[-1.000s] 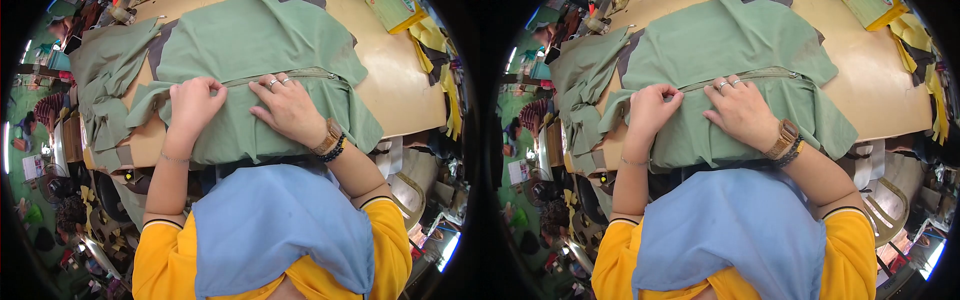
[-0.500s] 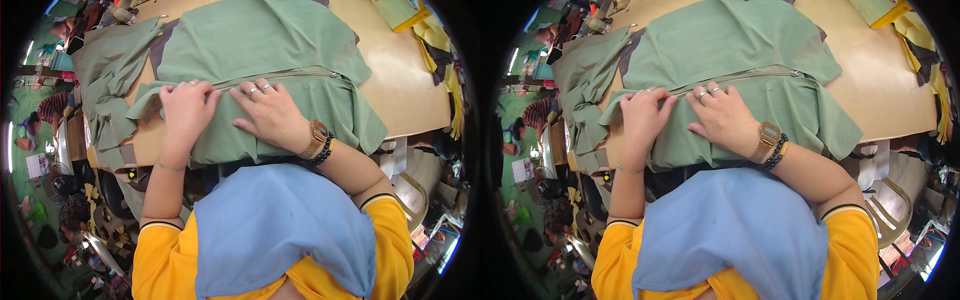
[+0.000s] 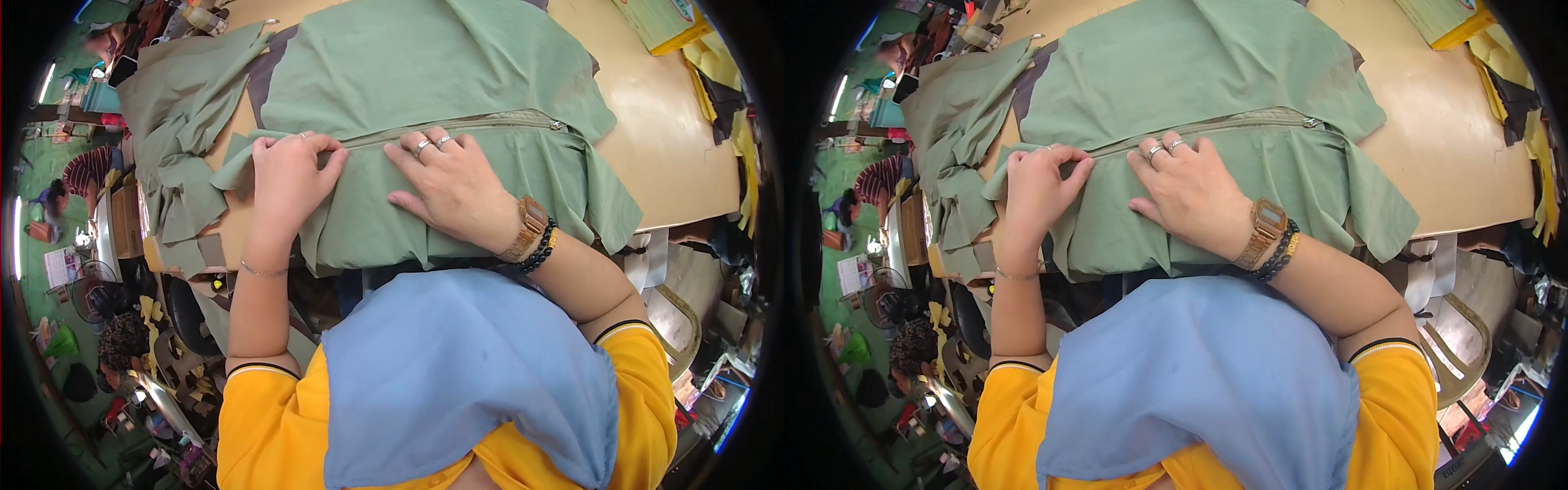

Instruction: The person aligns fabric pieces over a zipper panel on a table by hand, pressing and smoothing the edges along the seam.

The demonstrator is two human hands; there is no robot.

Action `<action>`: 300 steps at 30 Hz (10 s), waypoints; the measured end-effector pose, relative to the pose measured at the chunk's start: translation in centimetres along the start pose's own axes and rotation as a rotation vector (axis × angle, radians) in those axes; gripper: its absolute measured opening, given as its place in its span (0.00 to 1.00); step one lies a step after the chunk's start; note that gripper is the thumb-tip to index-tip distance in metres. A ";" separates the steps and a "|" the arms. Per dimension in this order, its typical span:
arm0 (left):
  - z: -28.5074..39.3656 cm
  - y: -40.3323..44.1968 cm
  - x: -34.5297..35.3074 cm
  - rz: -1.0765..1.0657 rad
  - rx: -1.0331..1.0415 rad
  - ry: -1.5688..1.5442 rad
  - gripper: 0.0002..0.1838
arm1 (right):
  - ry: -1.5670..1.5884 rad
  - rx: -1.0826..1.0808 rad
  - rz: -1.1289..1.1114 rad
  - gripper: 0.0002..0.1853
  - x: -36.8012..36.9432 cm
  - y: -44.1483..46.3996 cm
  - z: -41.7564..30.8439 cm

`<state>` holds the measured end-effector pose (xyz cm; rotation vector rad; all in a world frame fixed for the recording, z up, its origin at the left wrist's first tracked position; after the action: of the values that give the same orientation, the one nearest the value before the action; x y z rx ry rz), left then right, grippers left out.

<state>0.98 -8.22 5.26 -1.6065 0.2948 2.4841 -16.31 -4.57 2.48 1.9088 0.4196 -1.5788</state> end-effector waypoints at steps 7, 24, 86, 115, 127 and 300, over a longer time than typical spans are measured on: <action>-1.5 1.1 0.1 -0.131 -0.245 -0.148 0.14 | -0.018 0.001 -0.007 0.28 0.1 0.1 0.0; -1.1 -0.3 0.1 0.021 -0.035 -0.109 0.11 | 0.019 -0.083 0.061 0.30 1.0 2.4 -2.3; -7.9 2.9 -0.2 0.073 -0.232 -0.203 0.12 | -0.326 0.328 -0.067 0.39 -3.3 -10.4 9.9; -0.1 7.0 0.9 0.168 -0.007 0.209 0.37 | -0.542 0.214 -0.193 0.40 0.0 7.4 19.2; -1.2 3.3 3.6 0.061 0.081 0.004 0.14 | 0.180 0.309 0.016 0.32 -0.2 -7.8 17.5; 3.4 1.4 3.6 -0.066 0.044 -0.354 0.10 | 0.054 0.146 0.075 0.32 -1.5 -5.6 2.4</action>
<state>-3.82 -8.62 3.42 -1.1106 0.2401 2.6266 -21.87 -1.66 2.28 2.0557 0.2588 -1.5492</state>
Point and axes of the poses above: each hand's wrist, its own y-axis towards the middle knuckle, its own x-axis out of the palm, z = x × y, the point moved 7 cm from there along y, towards the middle knuckle, and after that the axes turned 14 degrees about -y, right-handed, at the moved point
